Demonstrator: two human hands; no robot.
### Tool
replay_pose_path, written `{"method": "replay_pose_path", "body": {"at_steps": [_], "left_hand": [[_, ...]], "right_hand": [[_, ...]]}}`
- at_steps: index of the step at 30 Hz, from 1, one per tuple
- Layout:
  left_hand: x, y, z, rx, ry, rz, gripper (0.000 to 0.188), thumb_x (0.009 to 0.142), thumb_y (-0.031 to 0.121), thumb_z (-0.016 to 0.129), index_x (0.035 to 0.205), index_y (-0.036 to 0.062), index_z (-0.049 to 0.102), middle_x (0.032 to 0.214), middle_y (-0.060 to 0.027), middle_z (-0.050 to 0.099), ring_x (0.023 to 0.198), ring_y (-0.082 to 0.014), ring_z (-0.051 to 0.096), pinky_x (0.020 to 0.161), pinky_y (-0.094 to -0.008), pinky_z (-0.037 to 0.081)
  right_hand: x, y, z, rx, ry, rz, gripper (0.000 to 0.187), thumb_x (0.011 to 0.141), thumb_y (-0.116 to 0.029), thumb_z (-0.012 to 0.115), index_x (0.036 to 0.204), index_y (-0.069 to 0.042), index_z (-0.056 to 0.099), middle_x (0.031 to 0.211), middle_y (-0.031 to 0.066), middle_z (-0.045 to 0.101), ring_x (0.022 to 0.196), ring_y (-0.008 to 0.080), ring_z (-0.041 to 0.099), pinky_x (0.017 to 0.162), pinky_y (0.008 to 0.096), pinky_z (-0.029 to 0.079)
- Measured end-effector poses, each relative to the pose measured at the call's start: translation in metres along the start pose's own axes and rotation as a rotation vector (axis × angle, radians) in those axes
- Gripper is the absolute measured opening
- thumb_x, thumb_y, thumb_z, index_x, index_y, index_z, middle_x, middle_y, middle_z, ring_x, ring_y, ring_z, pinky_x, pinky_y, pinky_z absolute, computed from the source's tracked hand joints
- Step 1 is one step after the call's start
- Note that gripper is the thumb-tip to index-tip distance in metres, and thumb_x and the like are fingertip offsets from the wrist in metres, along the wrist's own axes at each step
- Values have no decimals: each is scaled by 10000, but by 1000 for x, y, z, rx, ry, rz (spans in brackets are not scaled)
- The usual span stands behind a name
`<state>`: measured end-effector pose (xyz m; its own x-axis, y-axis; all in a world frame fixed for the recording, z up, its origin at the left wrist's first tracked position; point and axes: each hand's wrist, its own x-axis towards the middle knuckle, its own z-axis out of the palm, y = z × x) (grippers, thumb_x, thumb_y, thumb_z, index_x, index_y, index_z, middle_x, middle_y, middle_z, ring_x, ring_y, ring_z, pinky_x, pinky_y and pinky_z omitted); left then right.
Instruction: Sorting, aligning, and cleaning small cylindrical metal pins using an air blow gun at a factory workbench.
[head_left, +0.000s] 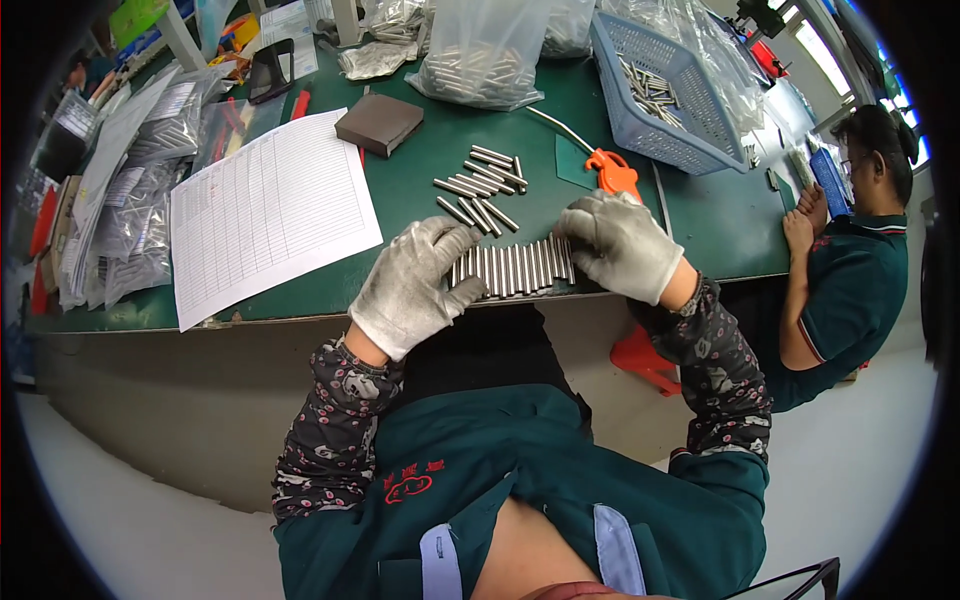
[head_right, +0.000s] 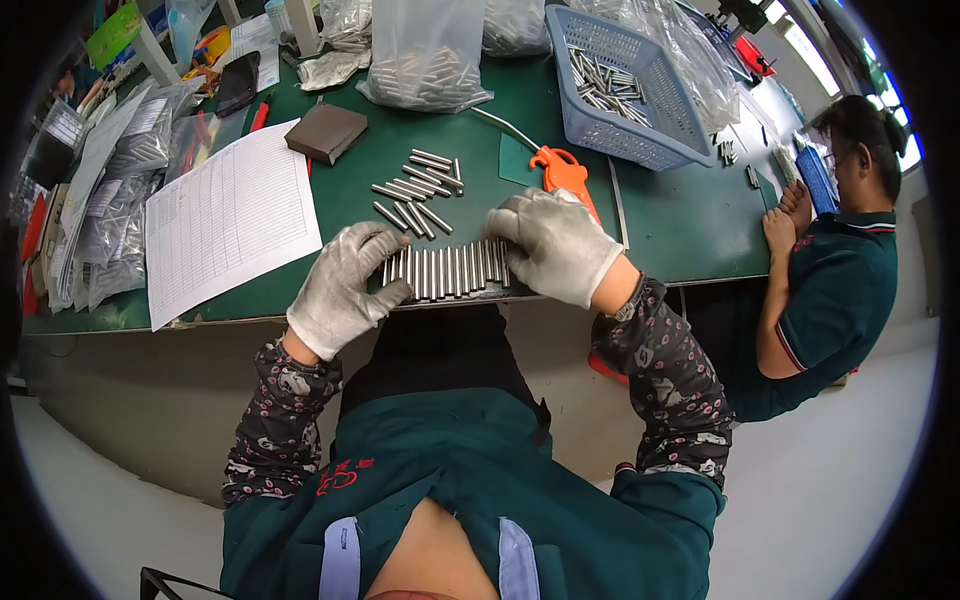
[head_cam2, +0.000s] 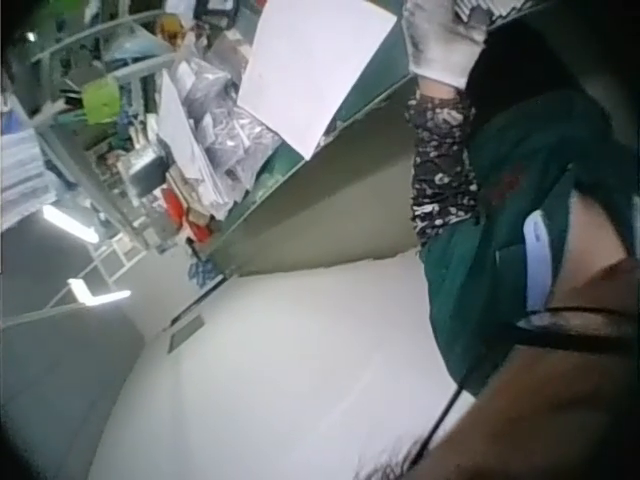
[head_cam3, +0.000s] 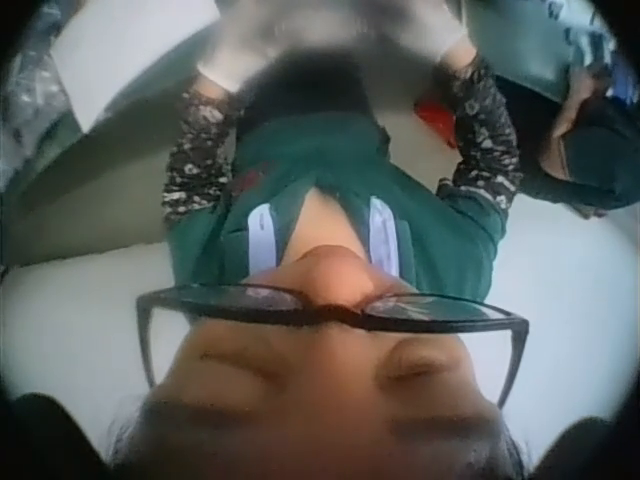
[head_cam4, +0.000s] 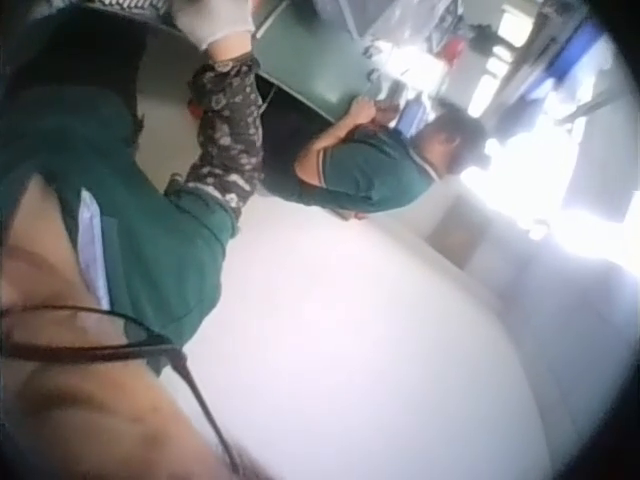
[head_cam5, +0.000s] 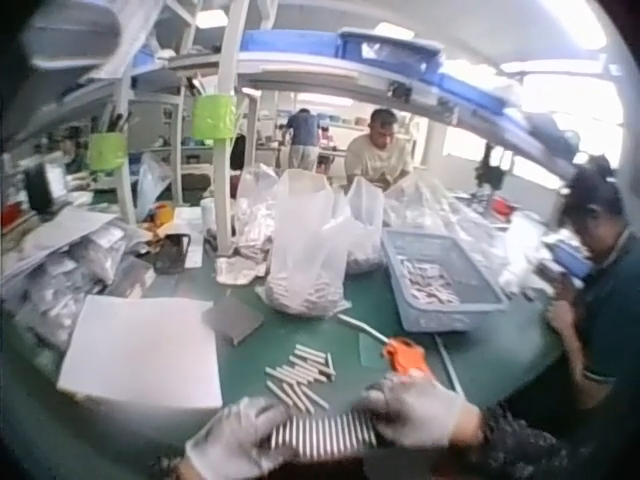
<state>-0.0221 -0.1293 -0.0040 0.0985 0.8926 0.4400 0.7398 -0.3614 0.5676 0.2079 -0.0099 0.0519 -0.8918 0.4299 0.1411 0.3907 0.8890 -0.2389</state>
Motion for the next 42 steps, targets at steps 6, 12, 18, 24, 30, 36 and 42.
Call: {"method": "replay_pose_path", "body": {"at_steps": [6, 12, 18, 24, 30, 36, 42], "left_hand": [[2, 2, 1, 2, -3, -6, 446, 656, 142, 747, 1070, 46, 610, 1045, -123, 579, 980, -300, 562, 870, -384, 476], [1, 2, 1, -30, 33, -2, 416, 670, 130, 730, 1058, 39, 610, 1031, -122, 580, 974, -300, 562, 852, -381, 479], [24, -25, -15, 91, 139, 33, 289, 748, 75, 643, 1036, 69, 619, 1022, -98, 593, 945, -287, 576, 816, -377, 498], [50, -24, -20, 325, -100, -29, 293, 707, 20, 680, 988, 80, 623, 984, -74, 603, 904, -291, 595, 788, -382, 495], [56, -28, -12, 317, -192, 20, 308, 709, 33, 688, 1004, 94, 621, 994, -85, 599, 904, -301, 596, 783, -389, 499], [62, -34, -5, 136, -156, -19, 360, 718, 5, 667, 1062, 89, 600, 1006, -90, 592, 939, -311, 590, 807, -380, 500], [64, -33, -6, 240, -224, 155, 428, 687, -26, 667, 1083, 122, 608, 1015, -92, 592, 926, -305, 597, 792, -366, 509]], "right_hand": [[-2, -9, 5, -171, -121, 121, 651, 560, -397, 767, 1112, -78, 635, 1016, 101, 613, 988, 302, 541, 863, 427, 386], [-5, -10, 3, -147, -136, 91, 542, 632, -411, 740, 1064, -92, 663, 993, 83, 621, 982, 286, 546, 863, 416, 410], [29, -16, 6, -129, 39, 132, 275, 734, -269, 681, 938, -86, 660, 891, 81, 628, 914, 284, 562, 793, 406, 438], [66, -28, 32, -72, -8, 356, 165, 786, -201, 579, 893, -107, 664, 817, 124, 653, 836, 325, 614, 742, 441, 488], [79, -33, 24, 86, -135, 540, 230, 767, -275, 606, 910, -103, 662, 841, 139, 670, 816, 329, 641, 728, 428, 504], [87, -44, 20, -8, -162, 513, 349, 726, -354, 640, 942, -82, 677, 891, 159, 679, 869, 326, 655, 786, 405, 520], [86, -29, 13, 67, -222, 489, 354, 721, -376, 653, 935, -97, 693, 921, 149, 679, 894, 318, 648, 792, 400, 510]]}}
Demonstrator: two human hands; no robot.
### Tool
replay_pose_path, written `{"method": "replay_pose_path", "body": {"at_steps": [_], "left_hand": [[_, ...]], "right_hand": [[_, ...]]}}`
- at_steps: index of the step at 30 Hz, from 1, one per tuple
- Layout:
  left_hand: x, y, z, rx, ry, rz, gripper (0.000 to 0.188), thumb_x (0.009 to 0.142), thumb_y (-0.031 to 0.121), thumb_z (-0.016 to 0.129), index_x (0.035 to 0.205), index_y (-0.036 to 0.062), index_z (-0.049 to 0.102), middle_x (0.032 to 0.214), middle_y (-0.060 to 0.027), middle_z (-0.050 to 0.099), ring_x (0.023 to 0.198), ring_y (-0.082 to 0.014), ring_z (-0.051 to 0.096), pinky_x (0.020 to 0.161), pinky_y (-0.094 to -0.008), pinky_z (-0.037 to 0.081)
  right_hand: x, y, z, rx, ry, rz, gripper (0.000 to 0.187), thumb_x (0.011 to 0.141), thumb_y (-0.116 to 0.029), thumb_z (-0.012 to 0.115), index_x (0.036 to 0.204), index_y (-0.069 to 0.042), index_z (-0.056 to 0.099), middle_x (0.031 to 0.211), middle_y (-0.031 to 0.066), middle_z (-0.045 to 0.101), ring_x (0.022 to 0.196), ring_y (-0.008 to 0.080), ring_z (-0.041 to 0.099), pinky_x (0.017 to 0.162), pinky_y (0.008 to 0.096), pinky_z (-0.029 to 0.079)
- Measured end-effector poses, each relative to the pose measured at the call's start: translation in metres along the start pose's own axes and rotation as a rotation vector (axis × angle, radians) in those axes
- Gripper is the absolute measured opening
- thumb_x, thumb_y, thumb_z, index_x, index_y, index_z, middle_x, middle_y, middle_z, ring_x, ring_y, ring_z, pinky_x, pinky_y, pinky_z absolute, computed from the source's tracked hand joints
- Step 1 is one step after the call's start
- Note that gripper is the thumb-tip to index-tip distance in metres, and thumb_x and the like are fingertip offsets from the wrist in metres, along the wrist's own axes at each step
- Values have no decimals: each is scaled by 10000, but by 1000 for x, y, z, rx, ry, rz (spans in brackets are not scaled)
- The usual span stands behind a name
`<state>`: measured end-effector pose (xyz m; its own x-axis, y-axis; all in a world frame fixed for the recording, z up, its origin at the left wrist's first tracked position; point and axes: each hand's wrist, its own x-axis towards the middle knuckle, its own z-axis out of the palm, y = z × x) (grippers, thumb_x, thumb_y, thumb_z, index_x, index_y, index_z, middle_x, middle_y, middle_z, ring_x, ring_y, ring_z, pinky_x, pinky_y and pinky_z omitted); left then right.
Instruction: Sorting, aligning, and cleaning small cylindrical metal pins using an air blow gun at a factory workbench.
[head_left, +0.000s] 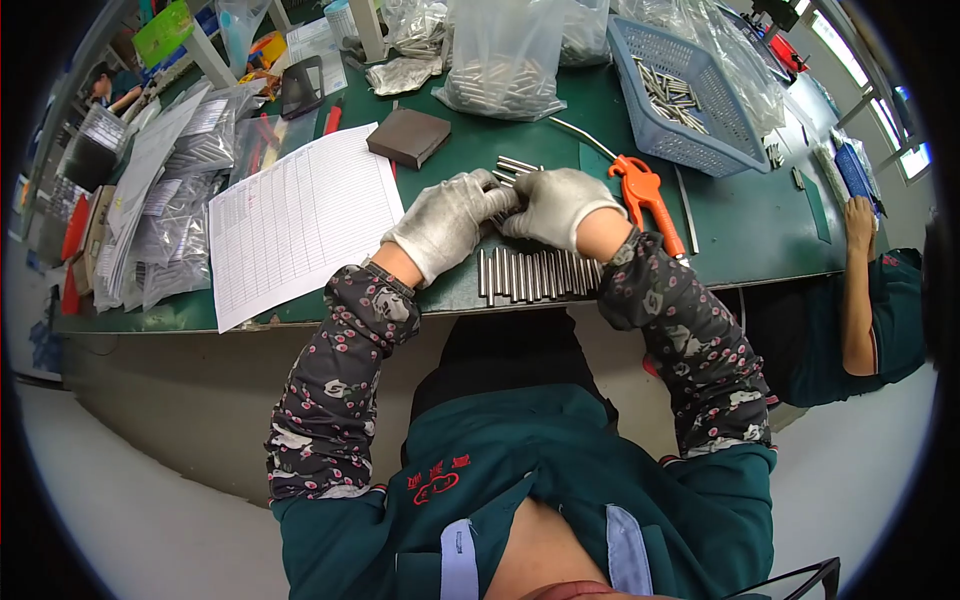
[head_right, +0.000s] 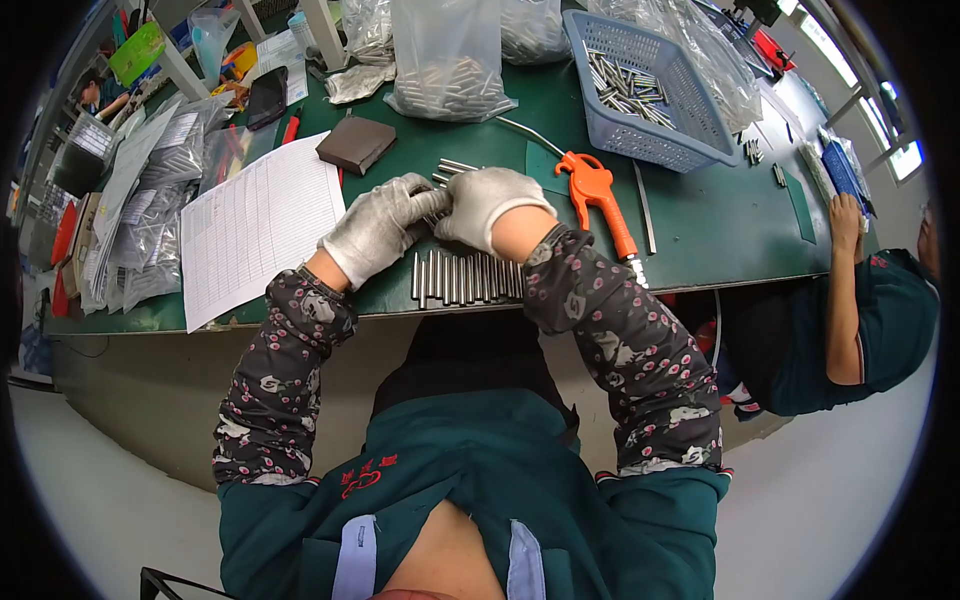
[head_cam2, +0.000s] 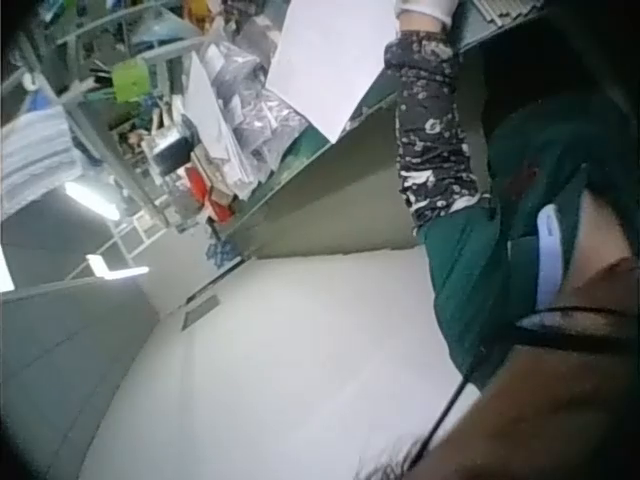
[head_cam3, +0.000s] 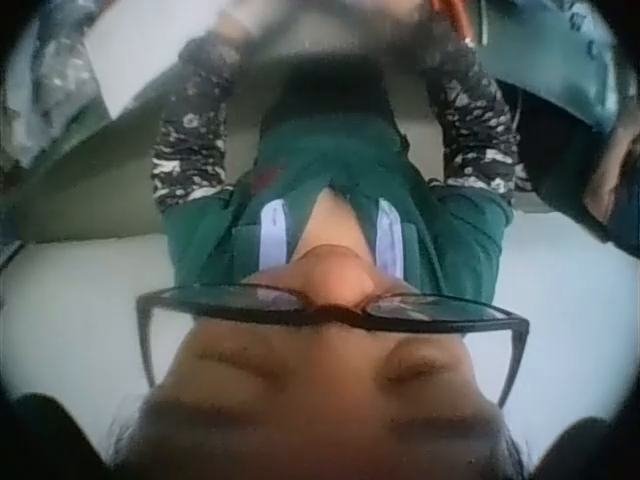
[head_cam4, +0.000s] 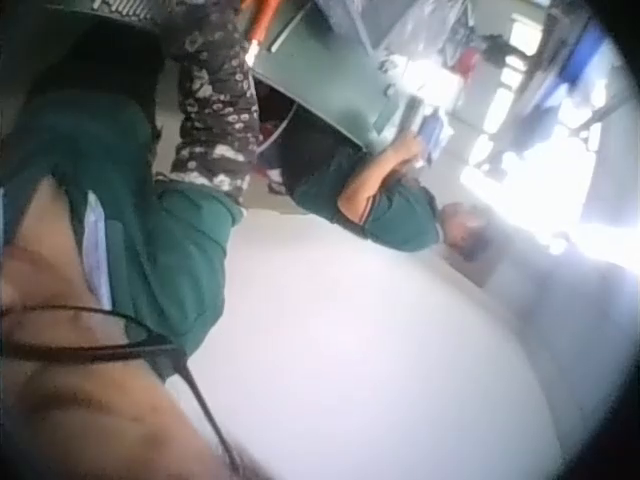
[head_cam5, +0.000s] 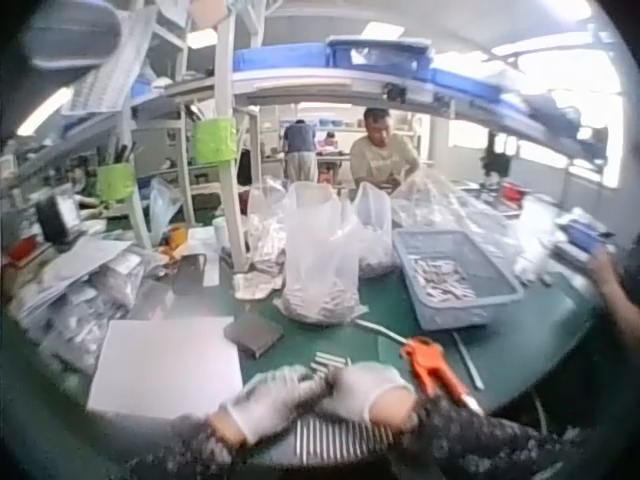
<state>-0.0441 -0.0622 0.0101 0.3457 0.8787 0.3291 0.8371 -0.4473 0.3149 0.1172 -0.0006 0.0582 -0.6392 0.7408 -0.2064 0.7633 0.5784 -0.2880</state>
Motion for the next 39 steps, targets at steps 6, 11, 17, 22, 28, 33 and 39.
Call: {"method": "replay_pose_path", "body": {"at_steps": [6, 11, 17, 22, 28, 33, 39], "left_hand": [[17, 14, -9, 274, -186, 179, 260, 822, 93, 539, 1034, 185, 658, 1037, -91, 584, 921, -265, 621, 754, -363, 523], [12, 13, -15, 326, -196, 109, 180, 823, 153, 551, 963, 181, 660, 929, -68, 568, 901, -224, 627, 723, -340, 531], [-15, -1, -32, 231, -245, -16, 333, 761, -25, 536, 1036, 138, 633, 966, -108, 581, 880, -284, 618, 733, -358, 519], [-33, 0, -47, 149, -305, 22, 377, 717, -78, 534, 1030, 111, 626, 956, -113, 586, 847, -295, 621, 717, -365, 512], [-56, 15, -40, -8, -220, 94, 326, 679, -61, 603, 972, 77, 640, 938, -139, 612, 826, -290, 616, 690, -348, 514], [-63, 29, -30, -27, -16, -21, 572, 620, 132, 757, 1158, 70, 574, 1105, -127, 566, 952, -307, 572, 802, -388, 490], [-62, 48, -11, 200, -6, -172, 896, 527, 448, 811, 1259, 31, 505, 1193, -135, 512, 1068, -320, 508, 916, -462, 411]], "right_hand": [[-24, 35, -8, 149, 149, -1, 299, 773, -328, 604, 960, -110, 686, 858, 140, 678, 844, 309, 645, 754, 389, 501], [-59, 49, -2, 112, 315, 2, 214, 784, -255, 609, 900, -89, 677, 782, 134, 661, 772, 304, 636, 701, 406, 490], [-91, 56, 9, 35, 456, -109, 140, 767, -188, 636, 845, -73, 637, 710, 118, 611, 725, 302, 606, 652, 412, 471], [-106, 57, 23, -12, 527, -163, 115, 758, -123, 642, 857, -78, 605, 726, 101, 592, 738, 291, 592, 657, 401, 463], [-115, 55, 40, 61, 481, -196, 328, 725, -153, 694, 1013, -48, 577, 861, 130, 602, 808, 312, 592, 706, 403, 471], [-114, 51, 46, -23, 410, -97, 636, 668, -340, 763, 1168, -28, 525, 878, 125, 589, 797, 303, 612, 678, 404, 494], [-108, 46, 47, -5, 372, -29, 652, 674, -391, 742, 1199, -55, 550, 887, 126, 580, 806, 313, 604, 691, 401, 486]]}}
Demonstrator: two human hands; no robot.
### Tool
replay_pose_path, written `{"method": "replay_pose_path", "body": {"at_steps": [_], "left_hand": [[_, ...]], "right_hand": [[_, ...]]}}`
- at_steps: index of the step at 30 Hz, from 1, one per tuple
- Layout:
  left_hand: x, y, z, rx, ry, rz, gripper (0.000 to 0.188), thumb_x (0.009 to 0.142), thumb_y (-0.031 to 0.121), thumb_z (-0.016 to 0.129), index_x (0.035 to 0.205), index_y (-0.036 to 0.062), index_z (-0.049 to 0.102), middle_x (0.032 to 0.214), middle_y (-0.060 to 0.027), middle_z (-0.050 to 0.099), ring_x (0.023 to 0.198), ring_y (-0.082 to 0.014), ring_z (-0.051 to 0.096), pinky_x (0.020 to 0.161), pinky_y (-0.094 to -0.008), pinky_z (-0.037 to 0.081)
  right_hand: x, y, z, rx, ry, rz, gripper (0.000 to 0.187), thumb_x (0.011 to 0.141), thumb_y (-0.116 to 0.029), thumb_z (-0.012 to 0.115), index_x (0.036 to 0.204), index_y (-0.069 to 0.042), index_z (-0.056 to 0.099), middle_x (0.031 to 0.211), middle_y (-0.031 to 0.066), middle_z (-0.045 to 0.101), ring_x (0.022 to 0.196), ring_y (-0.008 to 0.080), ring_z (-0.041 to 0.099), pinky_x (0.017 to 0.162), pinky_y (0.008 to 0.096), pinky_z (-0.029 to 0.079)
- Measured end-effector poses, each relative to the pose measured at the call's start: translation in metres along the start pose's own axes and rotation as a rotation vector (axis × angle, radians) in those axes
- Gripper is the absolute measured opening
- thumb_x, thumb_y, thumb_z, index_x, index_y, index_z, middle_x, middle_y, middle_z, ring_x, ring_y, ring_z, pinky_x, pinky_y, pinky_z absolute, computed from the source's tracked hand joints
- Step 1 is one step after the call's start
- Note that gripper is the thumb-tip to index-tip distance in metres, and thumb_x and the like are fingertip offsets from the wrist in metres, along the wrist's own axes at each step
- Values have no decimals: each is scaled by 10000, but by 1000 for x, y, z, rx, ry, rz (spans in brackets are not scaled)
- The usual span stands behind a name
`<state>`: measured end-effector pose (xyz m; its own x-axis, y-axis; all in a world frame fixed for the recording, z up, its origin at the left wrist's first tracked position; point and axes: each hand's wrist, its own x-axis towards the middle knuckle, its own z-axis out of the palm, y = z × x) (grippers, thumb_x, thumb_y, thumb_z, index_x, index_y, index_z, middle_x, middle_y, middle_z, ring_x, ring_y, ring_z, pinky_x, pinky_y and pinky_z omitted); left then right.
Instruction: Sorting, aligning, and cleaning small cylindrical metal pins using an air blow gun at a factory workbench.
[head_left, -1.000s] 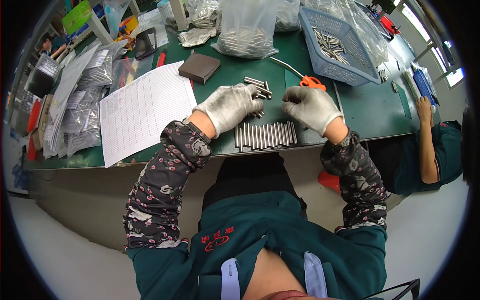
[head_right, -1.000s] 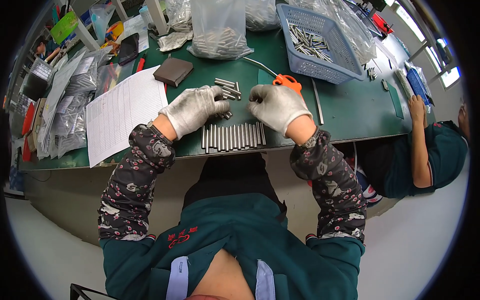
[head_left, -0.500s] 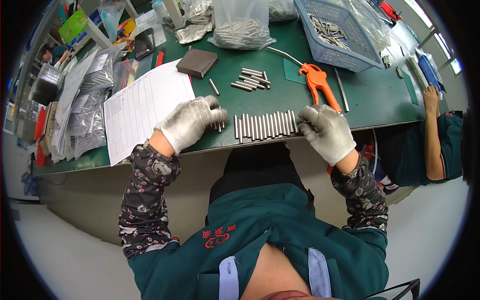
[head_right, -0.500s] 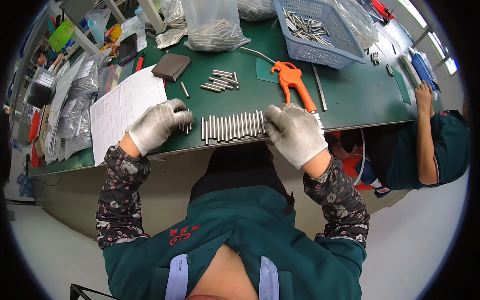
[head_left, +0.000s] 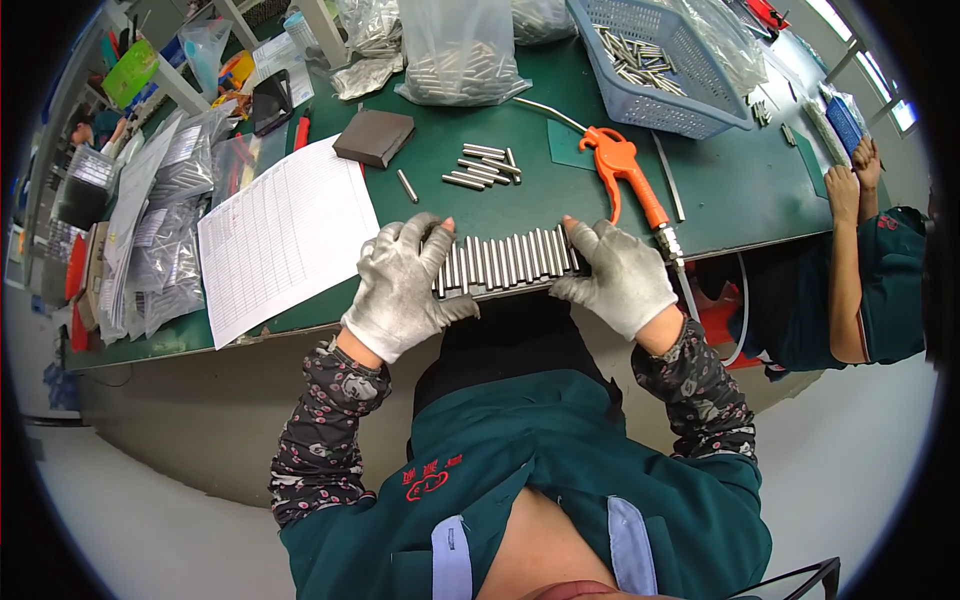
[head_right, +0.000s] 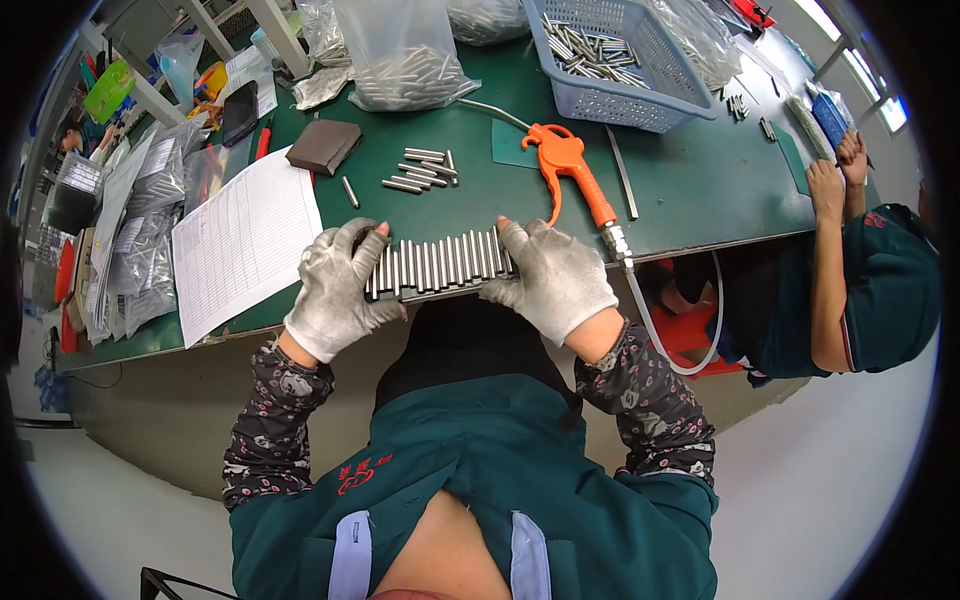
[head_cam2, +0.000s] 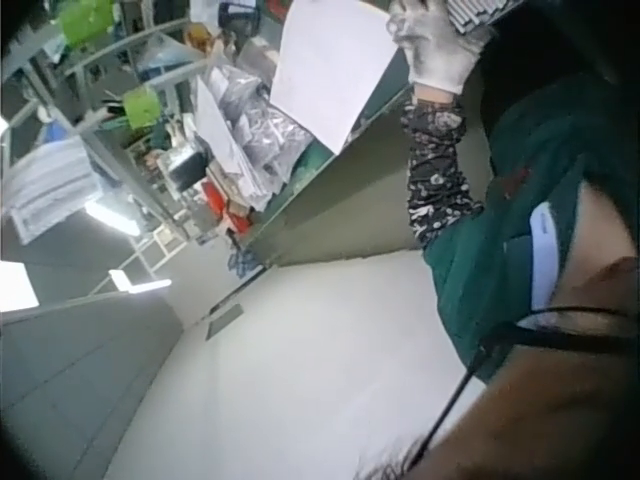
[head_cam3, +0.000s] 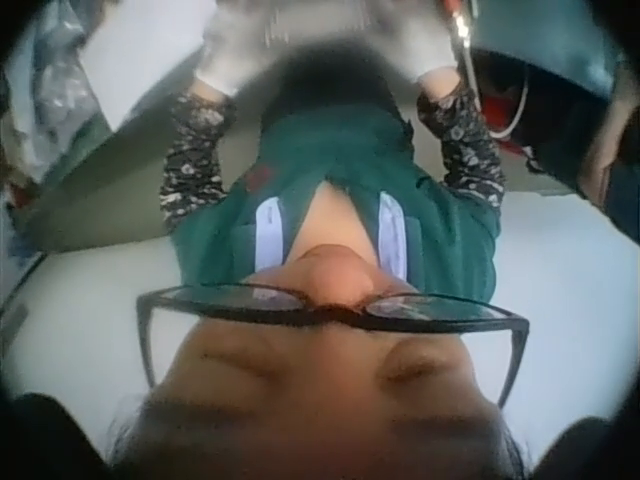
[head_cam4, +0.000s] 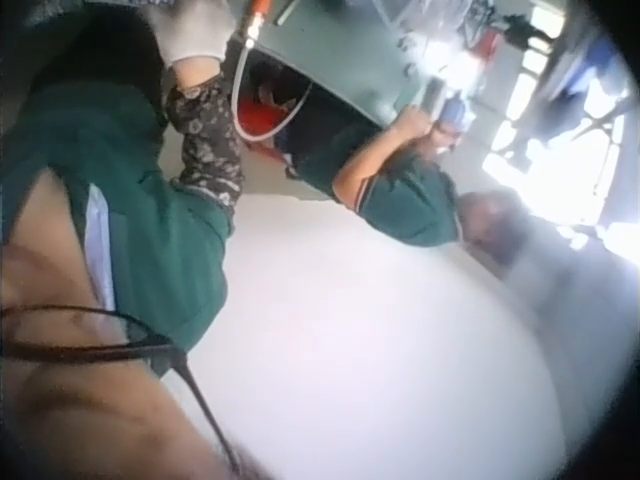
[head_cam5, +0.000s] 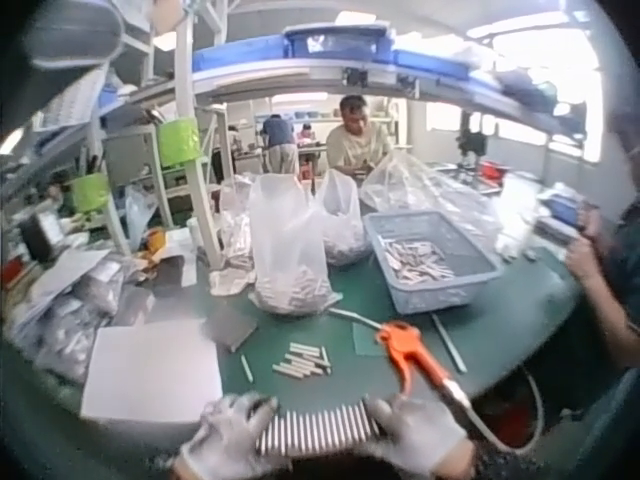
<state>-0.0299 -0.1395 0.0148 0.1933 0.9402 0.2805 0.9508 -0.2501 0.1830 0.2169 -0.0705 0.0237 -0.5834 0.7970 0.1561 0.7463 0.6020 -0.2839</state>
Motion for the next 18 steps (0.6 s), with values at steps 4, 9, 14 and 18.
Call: {"method": "replay_pose_path", "body": {"at_steps": [4, 9, 14, 18], "left_hand": [[-1, 0, 15, 65, 33, 32, 775, 733, 611, 584, 1199, -6, 524, 1178, -165, 513, 1068, -346, 500, 929, -460, 382], [1, 1, 19, 31, 80, 73, 715, 808, 586, 511, 1197, -13, 512, 1211, -174, 508, 1147, -363, 477, 960, -473, 368], [8, 17, 5, -21, -79, 246, 686, 668, 389, 728, 1236, 67, 517, 1320, -121, 474, 1264, -306, 411, 1074, -465, 294], [11, 25, 3, 8, -139, 238, 679, 681, 430, 716, 1248, 108, 524, 1345, -114, 463, 1279, -294, 396, 1079, -468, 281]], "right_hand": [[3, 0, 0, -44, -31, -12, 574, 697, -376, 740, 1141, -67, 548, 856, 123, 595, 786, 307, 629, 653, 407, 500], [-3, 4, 1, 35, 39, -37, 544, 696, -336, 742, 1128, -70, 547, 868, 126, 593, 794, 309, 622, 670, 409, 496], [-25, 3, 1, 92, 247, -151, 465, 695, -270, 724, 1087, -52, 603, 912, 119, 592, 802, 309, 584, 685, 406, 478], [-38, 5, 8, -24, 175, -127, 401, 700, -255, 716, 1056, -94, 626, 945, 63, 579, 853, 244, 579, 716, 372, 489]]}}
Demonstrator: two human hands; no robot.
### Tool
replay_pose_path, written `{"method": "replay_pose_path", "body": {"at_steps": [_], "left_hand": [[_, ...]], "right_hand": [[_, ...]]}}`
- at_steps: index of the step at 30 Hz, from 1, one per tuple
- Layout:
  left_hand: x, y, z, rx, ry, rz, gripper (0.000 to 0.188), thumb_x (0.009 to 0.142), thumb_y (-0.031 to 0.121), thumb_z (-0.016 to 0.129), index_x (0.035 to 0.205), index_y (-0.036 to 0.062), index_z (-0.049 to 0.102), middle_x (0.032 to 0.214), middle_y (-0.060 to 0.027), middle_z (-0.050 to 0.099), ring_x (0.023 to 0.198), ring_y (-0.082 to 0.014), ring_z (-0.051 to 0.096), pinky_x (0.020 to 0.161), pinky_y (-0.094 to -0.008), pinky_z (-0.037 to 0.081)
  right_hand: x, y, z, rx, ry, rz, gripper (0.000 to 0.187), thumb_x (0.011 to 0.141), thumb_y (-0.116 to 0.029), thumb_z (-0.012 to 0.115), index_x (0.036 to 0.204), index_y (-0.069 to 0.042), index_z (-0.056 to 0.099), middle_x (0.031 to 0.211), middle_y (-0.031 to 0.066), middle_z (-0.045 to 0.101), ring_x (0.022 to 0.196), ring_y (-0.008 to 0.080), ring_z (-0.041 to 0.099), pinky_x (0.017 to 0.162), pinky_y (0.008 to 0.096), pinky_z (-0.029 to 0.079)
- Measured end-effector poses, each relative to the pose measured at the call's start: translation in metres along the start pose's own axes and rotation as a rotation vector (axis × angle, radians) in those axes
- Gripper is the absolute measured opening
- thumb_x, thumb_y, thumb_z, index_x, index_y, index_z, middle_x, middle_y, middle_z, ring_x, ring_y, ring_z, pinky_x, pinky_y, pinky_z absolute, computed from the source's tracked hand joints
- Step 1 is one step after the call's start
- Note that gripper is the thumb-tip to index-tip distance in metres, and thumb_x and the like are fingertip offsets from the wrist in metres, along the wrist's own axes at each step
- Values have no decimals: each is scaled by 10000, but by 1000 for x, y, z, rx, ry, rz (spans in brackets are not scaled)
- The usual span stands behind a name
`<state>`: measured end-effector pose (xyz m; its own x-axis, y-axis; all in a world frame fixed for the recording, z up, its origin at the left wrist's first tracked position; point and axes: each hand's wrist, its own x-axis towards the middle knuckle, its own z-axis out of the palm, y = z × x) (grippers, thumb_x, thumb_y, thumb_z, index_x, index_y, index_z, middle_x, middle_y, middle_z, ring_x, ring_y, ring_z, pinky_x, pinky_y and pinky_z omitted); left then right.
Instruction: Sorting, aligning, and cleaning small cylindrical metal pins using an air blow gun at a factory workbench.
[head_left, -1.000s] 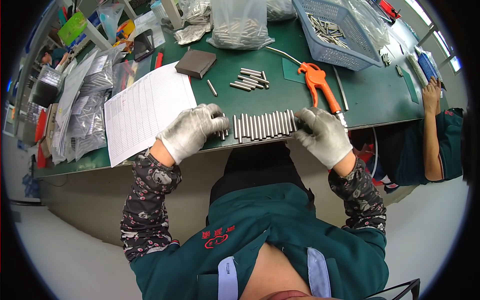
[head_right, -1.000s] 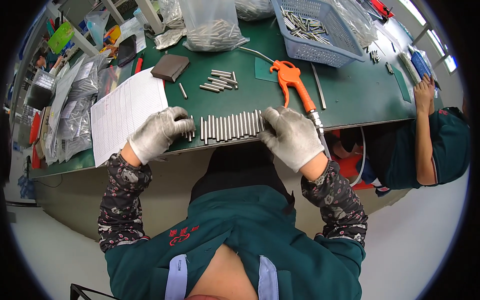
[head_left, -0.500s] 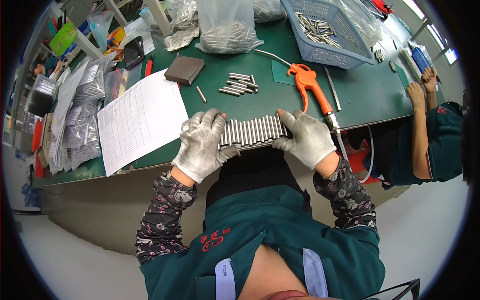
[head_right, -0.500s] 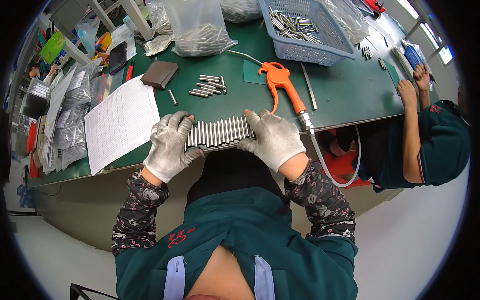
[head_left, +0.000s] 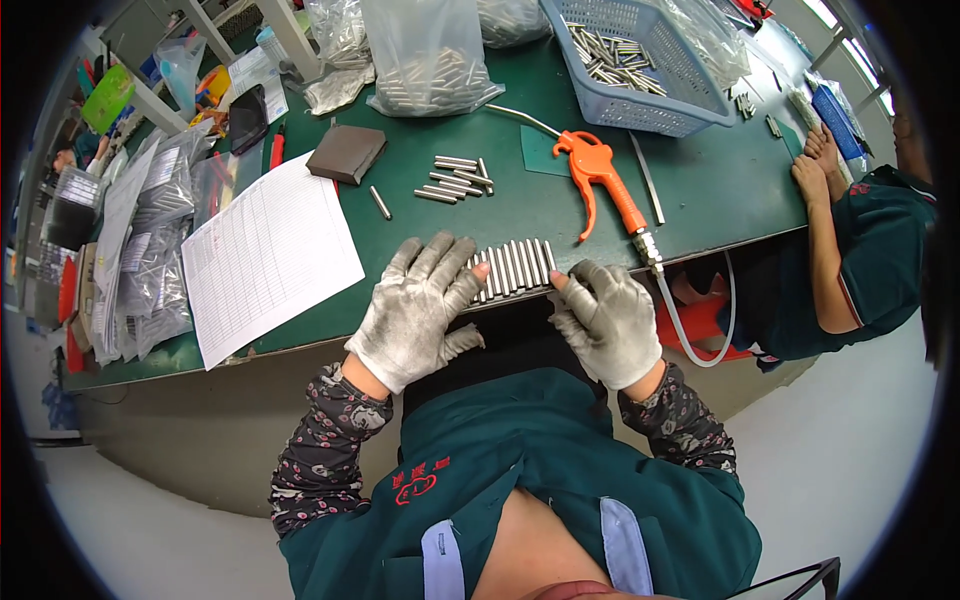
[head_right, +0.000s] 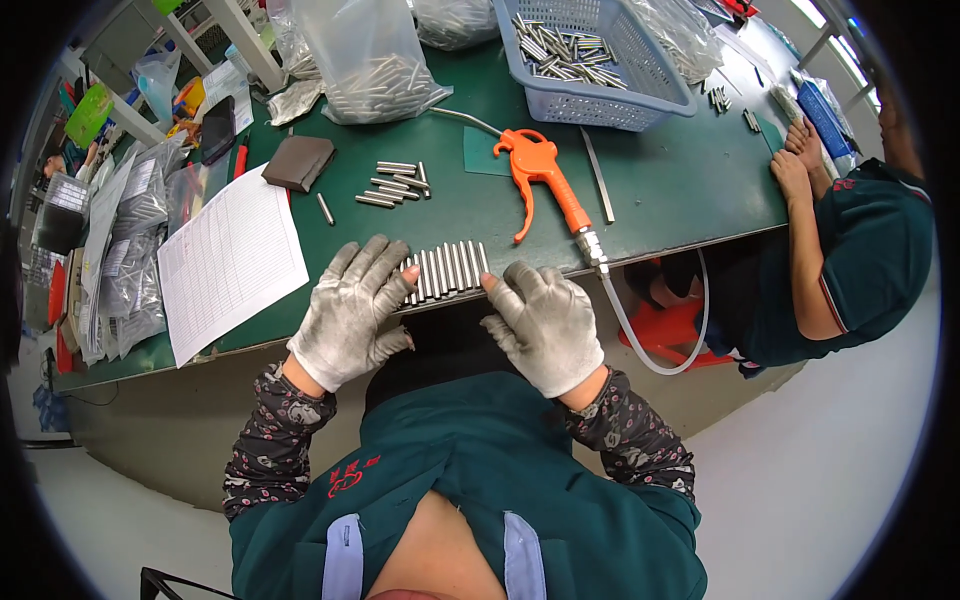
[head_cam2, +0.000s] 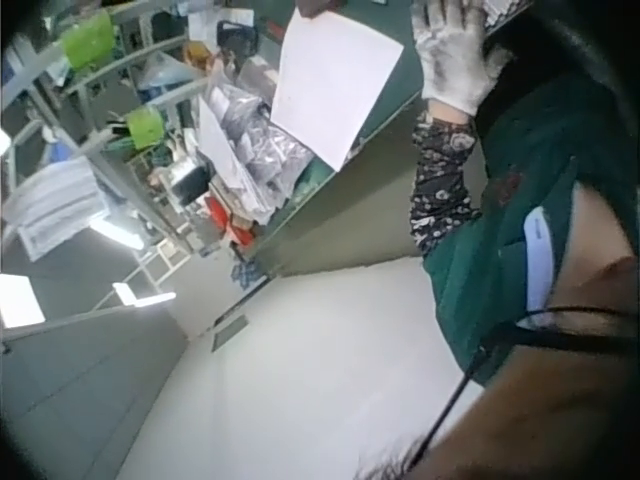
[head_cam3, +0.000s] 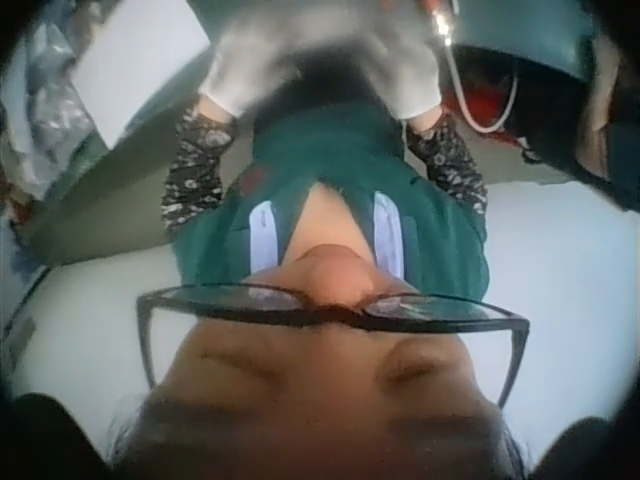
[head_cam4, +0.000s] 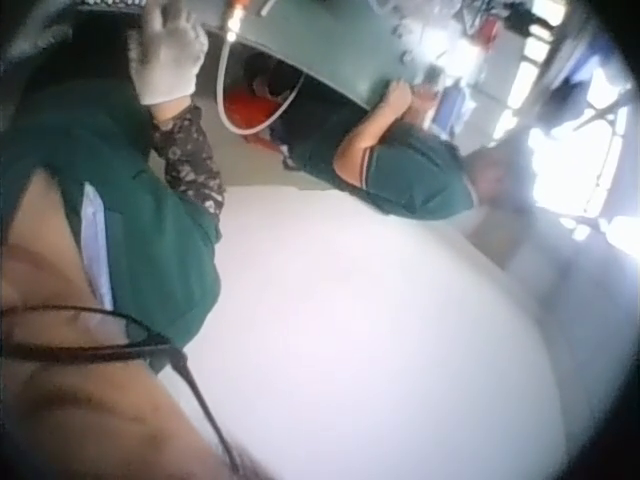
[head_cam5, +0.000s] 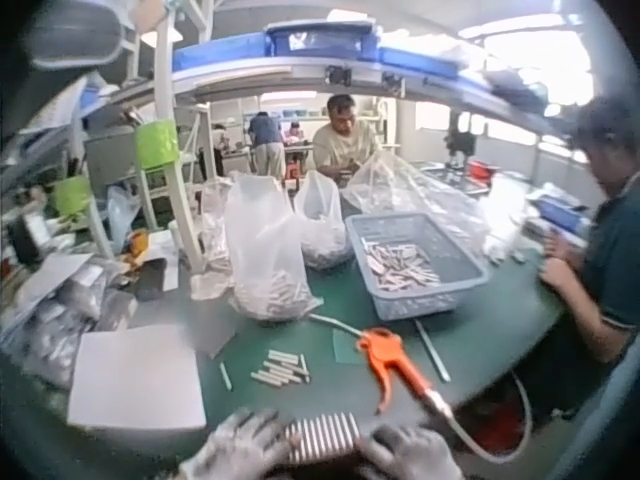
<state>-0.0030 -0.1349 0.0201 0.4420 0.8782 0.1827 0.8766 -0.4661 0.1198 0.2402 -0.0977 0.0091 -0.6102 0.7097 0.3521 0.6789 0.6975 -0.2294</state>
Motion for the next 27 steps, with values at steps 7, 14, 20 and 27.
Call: {"method": "replay_pose_path", "body": {"at_steps": [7, 14, 20, 27], "left_hand": [[9, 9, -1, 4, -49, -31, 700, 677, 464, 709, 1251, 106, 525, 1356, -108, 454, 1293, -291, 380, 1090, -474, 259], [14, 15, 2, 0, -79, -20, 778, 654, 511, 688, 1271, 84, 484, 1371, -136, 429, 1303, -332, 359, 1089, -508, 249], [19, 19, 1, -1, -93, -26, 774, 658, 505, 695, 1275, 89, 484, 1381, -127, 421, 1315, -318, 346, 1095, -502, 242], [25, 24, 6, 3, -63, -19, 739, 673, 478, 708, 1266, 85, 509, 1369, -116, 433, 1305, -294, 360, 1085, -502, 256]], "right_hand": [[-4, 5, -2, 34, 55, 92, 370, 715, -228, 702, 1055, -99, 637, 962, 64, 582, 853, 249, 576, 716, 377, 490], [-5, 7, -2, 85, 68, 111, 371, 706, -203, 700, 1042, -63, 627, 972, 77, 582, 858, 270, 573, 717, 388, 494], [-5, 7, -3, 106, 63, 117, 361, 699, -189, 701, 1027, -60, 623, 969, 78, 579, 857, 273, 571, 716, 387, 493], [-5, 7, -2, 109, 73, 116, 364, 700, -181, 697, 1033, -57, 619, 967, 77, 577, 855, 273, 571, 717, 387, 490]]}}
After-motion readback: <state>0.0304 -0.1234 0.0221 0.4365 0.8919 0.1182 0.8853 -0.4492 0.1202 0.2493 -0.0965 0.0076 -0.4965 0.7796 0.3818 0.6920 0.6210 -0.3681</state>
